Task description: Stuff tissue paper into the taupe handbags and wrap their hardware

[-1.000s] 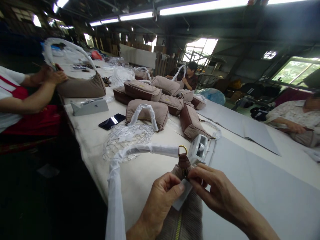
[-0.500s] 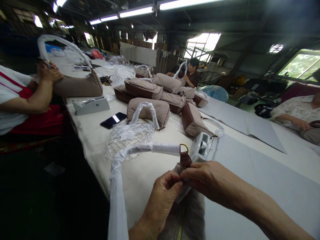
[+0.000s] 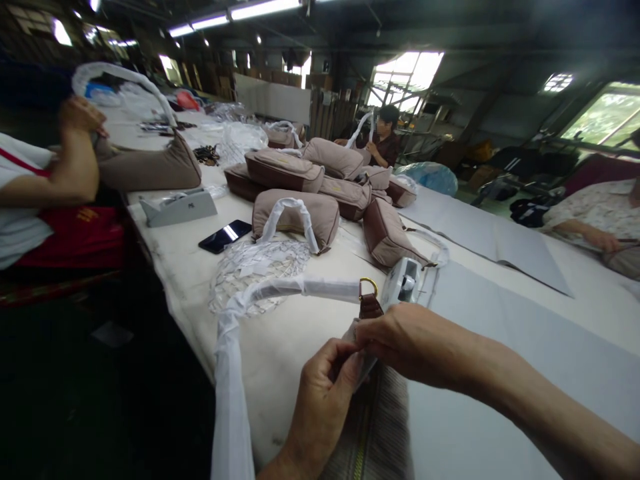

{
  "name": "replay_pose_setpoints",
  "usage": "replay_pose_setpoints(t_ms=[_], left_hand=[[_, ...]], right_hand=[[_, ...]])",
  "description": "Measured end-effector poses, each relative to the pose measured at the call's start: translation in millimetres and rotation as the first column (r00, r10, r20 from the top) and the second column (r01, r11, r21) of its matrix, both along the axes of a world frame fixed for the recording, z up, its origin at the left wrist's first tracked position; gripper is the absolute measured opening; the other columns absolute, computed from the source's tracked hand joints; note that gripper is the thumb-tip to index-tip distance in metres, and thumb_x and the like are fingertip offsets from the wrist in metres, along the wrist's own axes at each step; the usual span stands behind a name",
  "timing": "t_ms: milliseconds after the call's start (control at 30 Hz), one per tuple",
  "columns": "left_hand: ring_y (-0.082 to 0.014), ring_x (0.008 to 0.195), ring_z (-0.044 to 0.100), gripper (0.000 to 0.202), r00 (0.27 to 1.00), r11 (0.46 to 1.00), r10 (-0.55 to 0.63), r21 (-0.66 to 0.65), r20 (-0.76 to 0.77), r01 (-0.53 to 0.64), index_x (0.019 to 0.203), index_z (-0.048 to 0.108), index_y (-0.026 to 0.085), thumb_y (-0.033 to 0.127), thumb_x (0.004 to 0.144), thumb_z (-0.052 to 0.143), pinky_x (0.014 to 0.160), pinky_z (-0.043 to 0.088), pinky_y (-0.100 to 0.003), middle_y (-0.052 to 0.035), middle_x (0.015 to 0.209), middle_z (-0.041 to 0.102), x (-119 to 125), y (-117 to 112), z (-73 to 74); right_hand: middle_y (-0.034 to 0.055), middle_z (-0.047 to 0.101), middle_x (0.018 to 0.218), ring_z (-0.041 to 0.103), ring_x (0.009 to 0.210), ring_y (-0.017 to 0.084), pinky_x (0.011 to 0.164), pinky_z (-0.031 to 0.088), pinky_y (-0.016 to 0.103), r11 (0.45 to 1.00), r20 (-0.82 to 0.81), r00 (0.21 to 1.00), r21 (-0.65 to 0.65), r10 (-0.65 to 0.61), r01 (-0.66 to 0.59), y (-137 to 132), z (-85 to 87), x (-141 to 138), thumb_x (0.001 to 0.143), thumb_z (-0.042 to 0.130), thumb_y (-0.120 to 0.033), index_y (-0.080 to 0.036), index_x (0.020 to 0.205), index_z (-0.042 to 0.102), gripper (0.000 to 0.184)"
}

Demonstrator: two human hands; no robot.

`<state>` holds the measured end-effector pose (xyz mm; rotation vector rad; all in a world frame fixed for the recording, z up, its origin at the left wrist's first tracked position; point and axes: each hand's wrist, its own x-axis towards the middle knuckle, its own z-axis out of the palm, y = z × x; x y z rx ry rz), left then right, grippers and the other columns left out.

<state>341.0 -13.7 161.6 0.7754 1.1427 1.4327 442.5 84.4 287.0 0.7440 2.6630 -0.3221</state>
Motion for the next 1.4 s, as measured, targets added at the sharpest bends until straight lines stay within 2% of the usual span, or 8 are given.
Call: replay_pose_setpoints(t_ms=[300, 533, 733, 833, 1000, 1100, 1267, 1400], left_hand=[[-0.0098, 0.061, 0.055, 0.021, 0.996, 0.996, 0.09, -0.02, -0.012, -0.09, 0.082, 0.064, 0.015, 0.035, 0.077, 0.067, 0.058, 0.045, -0.018, 0.0009, 0.069, 0.062, 0, -1, -12.2], [-0.0087, 0.056, 0.054, 0.023, 0.995, 0.995, 0.103, -0.008, 0.005, -0.103, 0.088, 0.063, 0.016, 0.036, 0.078, 0.065, 0.055, 0.045, -0.017, 0.0021, 0.062, 0.061, 2, -4, -15.2], [-0.0072, 0.049, 0.05, 0.012, 0.963, 0.976, 0.208, 0.093, -0.169, -0.195, 0.086, 0.063, 0.019, 0.03, 0.083, 0.058, 0.05, 0.042, -0.016, 0.0048, 0.059, 0.056, 7, -6, -24.1], [-0.0066, 0.051, 0.048, 0.006, 0.922, 0.954, 0.258, 0.228, -0.288, -0.196, 0.084, 0.062, 0.021, 0.021, 0.084, 0.055, 0.05, 0.041, -0.015, 0.0049, 0.064, 0.056, 8, -7, -22.9], [-0.0076, 0.064, 0.054, 0.018, 0.829, 0.865, 0.339, 0.493, -0.444, -0.089, 0.088, 0.059, 0.023, 0.007, 0.084, 0.051, 0.059, 0.044, -0.015, 0.0044, 0.074, 0.057, 5, -7, -17.1], [-0.0077, 0.068, 0.055, 0.022, 0.782, 0.817, 0.375, 0.576, -0.498, -0.025, 0.092, 0.057, 0.022, 0.003, 0.084, 0.049, 0.063, 0.045, -0.016, 0.0032, 0.076, 0.055, 2, -7, -17.0], [-0.0091, 0.073, 0.057, 0.024, 0.743, 0.768, 0.404, 0.639, -0.533, 0.041, 0.094, 0.057, 0.019, -0.001, 0.083, 0.049, 0.067, 0.048, -0.017, 0.0003, 0.08, 0.056, -3, -9, -17.7], [-0.0091, 0.071, 0.057, 0.023, 0.749, 0.778, 0.41, 0.629, -0.521, 0.012, 0.093, 0.057, 0.02, 0.001, 0.083, 0.05, 0.066, 0.048, -0.017, 0.0008, 0.08, 0.057, -5, -12, -16.2]], right_hand=[[-0.0012, 0.054, 0.057, 0.046, 0.049, 0.009, 0.048, 0.025, 0.02, 0.999, -0.109, 0.993, -0.033, -0.041, 0.037, 0, -12.9, 4, 0.081, 0.05, -0.016, -0.022, 0.081, 0.064, 0.015], [-0.004, 0.044, 0.051, 0.035, 0.043, 0.007, 0.045, 0.022, 0.02, 1.0, -0.213, 0.977, -0.013, -0.005, 0.002, 0, -21.4, 12, 0.085, 0.047, -0.014, -0.019, 0.077, 0.057, 0.014], [-0.0021, 0.051, 0.059, 0.037, 0.048, 0.008, 0.047, 0.022, 0.022, 0.981, -0.433, 0.882, 0.139, 0.185, -0.137, -3, -48.9, 34, 0.09, 0.044, -0.014, -0.017, 0.079, 0.059, 0.019], [0.0, 0.056, 0.063, 0.045, 0.055, 0.01, 0.05, 0.025, 0.024, 0.964, -0.484, 0.837, 0.199, 0.256, -0.179, -5, -54.7, 43, 0.091, 0.042, -0.013, -0.018, 0.088, 0.063, 0.022], [0.0014, 0.062, 0.067, 0.051, 0.056, 0.01, 0.053, 0.031, 0.021, 0.998, -0.452, 0.892, -0.06, -0.008, -0.021, -7, -43.7, 41, 0.089, 0.051, -0.023, -0.018, 0.088, 0.066, 0.016], [-0.0009, 0.062, 0.062, 0.049, 0.051, 0.009, 0.051, 0.029, 0.02, 0.991, -0.331, 0.935, -0.089, -0.128, 0.104, -7, -36.1, 33, 0.084, 0.058, -0.023, -0.021, 0.084, 0.068, 0.01], [-0.0009, 0.064, 0.067, 0.05, 0.054, 0.011, 0.051, 0.024, 0.023, 0.997, -0.22, 0.974, 0.043, -0.05, 0.061, -4, -33.4, 27, 0.083, 0.061, -0.022, -0.031, 0.103, 0.067, 0.023], [-0.0027, 0.059, 0.063, 0.044, 0.05, 0.008, 0.05, 0.026, 0.02, 0.996, -0.253, 0.966, -0.082, -0.053, 0.034, -1, -28.6, 31, 0.079, 0.058, -0.012, -0.03, 0.109, 0.065, 0.035]])
